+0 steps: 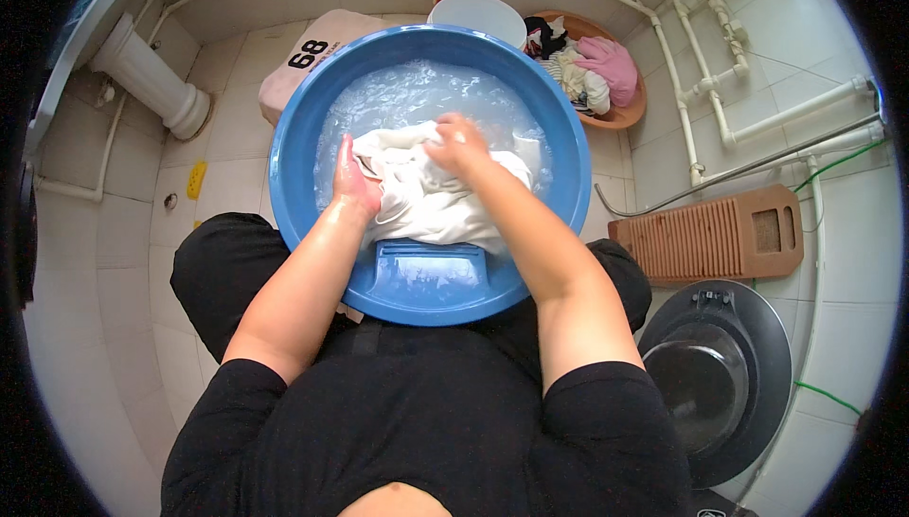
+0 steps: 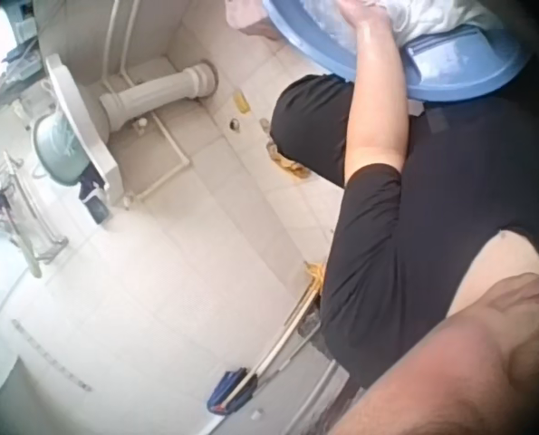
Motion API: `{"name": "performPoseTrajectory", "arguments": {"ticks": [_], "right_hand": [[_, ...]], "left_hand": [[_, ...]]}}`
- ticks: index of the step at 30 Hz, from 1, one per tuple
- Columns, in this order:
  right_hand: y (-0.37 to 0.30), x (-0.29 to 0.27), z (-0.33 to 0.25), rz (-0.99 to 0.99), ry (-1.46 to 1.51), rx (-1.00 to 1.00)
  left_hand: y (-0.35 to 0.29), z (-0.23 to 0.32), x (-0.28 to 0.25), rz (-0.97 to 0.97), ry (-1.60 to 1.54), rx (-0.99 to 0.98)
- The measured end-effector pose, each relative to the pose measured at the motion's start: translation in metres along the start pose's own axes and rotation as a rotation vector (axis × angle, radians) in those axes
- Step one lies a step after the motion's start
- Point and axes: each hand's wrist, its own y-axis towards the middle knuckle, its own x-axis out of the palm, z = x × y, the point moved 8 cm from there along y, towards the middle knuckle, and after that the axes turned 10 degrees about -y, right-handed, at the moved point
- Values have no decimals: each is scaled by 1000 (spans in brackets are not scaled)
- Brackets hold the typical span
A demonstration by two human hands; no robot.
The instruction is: The person sits on the floor and hand-washes a white cloth in a blue basin filled with soapy water. They repeatedly scrub, squeeze, and rinse the cloth by hand, occasionally lifting it to wring out excess water before submerging it again.
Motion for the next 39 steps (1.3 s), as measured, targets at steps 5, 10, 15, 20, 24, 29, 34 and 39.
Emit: {"name": "performPoseTrajectory", "arguments": {"ticks": [5, 10, 15, 20, 24, 29, 34, 39], "right_hand": [[-67, -56, -136, 327, 452, -489], [-82, -57, -144, 517, 245, -493], [-42, -36, -73, 397, 318, 27], [-80, -46, -148, 294, 268, -330], [-21, -24, -61, 300, 261, 122], [7, 10, 24, 75, 318, 265], [-6, 7, 29, -333, -75, 246], [3, 7, 14, 105, -391, 159]], "left_hand": [[-5, -2, -8, 84, 134, -48], [16, -8, -24, -334, 96, -215], [-22, -18, 15, 71, 274, 18], [3, -23, -16, -320, -28, -295], [1, -14, -20, 113, 172, -94], [-19, 3, -4, 255, 169, 74], [-11, 26, -30, 407, 155, 278], [-3, 4, -2, 78, 89, 75]]}}
